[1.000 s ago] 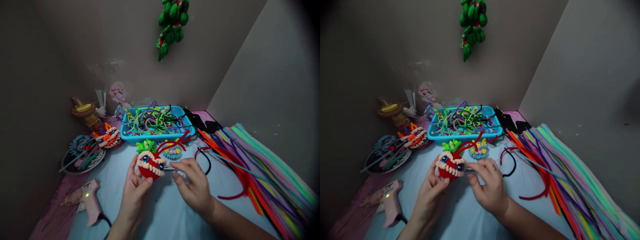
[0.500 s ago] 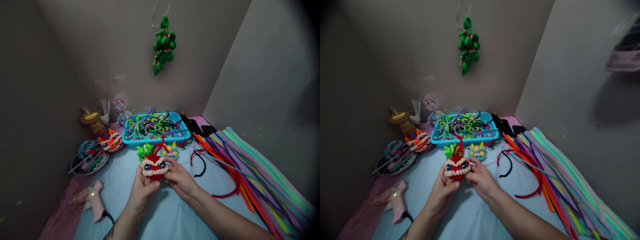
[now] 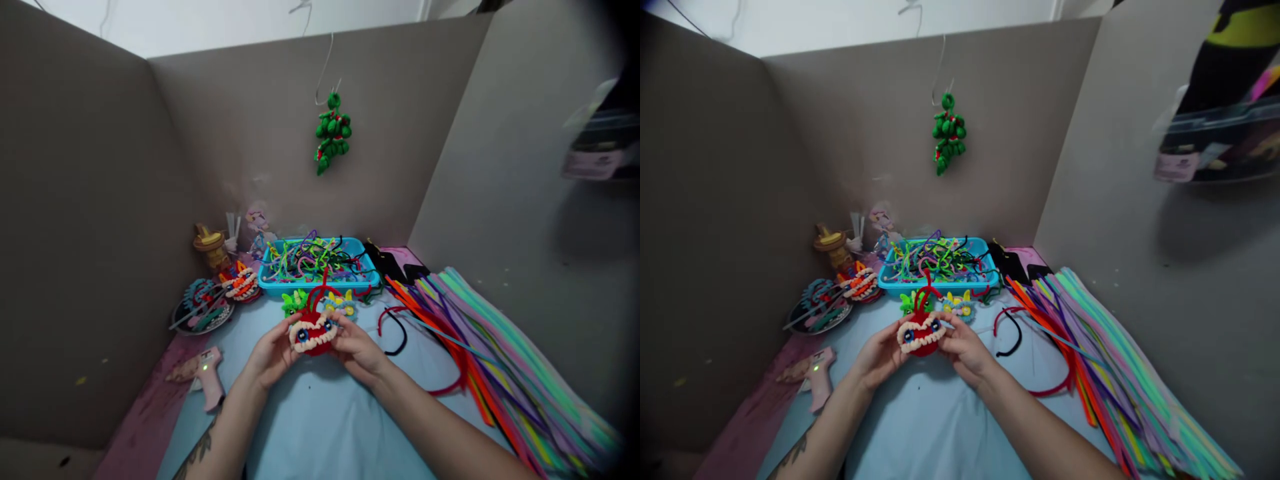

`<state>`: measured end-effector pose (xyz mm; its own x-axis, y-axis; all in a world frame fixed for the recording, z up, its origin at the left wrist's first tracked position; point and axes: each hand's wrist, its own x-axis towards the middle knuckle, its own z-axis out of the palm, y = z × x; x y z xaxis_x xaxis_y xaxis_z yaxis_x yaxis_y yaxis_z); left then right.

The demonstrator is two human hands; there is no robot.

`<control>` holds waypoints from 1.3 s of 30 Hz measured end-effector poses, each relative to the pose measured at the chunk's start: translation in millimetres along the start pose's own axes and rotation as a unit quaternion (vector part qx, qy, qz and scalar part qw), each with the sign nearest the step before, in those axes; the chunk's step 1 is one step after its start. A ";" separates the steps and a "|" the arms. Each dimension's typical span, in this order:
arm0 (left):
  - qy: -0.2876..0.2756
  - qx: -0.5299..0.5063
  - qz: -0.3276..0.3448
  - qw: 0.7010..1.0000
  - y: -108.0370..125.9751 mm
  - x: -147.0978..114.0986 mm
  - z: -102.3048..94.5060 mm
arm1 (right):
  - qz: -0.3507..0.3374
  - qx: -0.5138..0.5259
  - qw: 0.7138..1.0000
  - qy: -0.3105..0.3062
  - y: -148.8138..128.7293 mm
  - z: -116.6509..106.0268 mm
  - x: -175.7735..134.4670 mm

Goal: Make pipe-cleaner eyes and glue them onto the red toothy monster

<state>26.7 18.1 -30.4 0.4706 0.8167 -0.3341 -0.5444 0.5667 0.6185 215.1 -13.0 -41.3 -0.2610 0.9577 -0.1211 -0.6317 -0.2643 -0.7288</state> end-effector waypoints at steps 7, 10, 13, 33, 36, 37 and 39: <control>0.009 0.030 0.029 0.999 9.1 -18.6 -3.3 | -0.100 -0.417 0.903 0.010 6.4 2.6 -2.1; 0.060 0.144 0.056 0.986 26.8 -25.8 -17.2 | -0.125 -0.570 0.809 0.067 1.8 -10.1 0.2; 0.086 0.196 0.046 0.976 42.2 -26.4 -29.1 | -0.135 -0.650 0.745 0.067 -2.8 -19.5 -0.1; 0.158 0.642 0.166 0.732 62.2 -11.2 -16.5 | -0.123 -0.823 0.544 0.107 -7.7 -42.8 14.7; 0.157 0.669 0.164 0.708 55.8 -0.3 -12.1 | -0.130 -0.821 0.546 0.106 -6.9 -43.9 12.6; 0.161 0.674 0.168 0.701 56.6 1.9 -12.4 | -0.131 -0.820 0.547 0.106 -6.7 -44.4 12.0; 0.173 0.680 0.179 0.690 61.7 4.2 -15.5 | -0.135 -0.818 0.550 0.104 -5.8 -45.1 11.4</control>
<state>-15.7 58.1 -4.7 0.1525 0.9883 0.0095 0.6824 -0.1123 0.7223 248.7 4.5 -68.8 -0.1221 0.9743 0.1891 0.9187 0.1830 -0.3500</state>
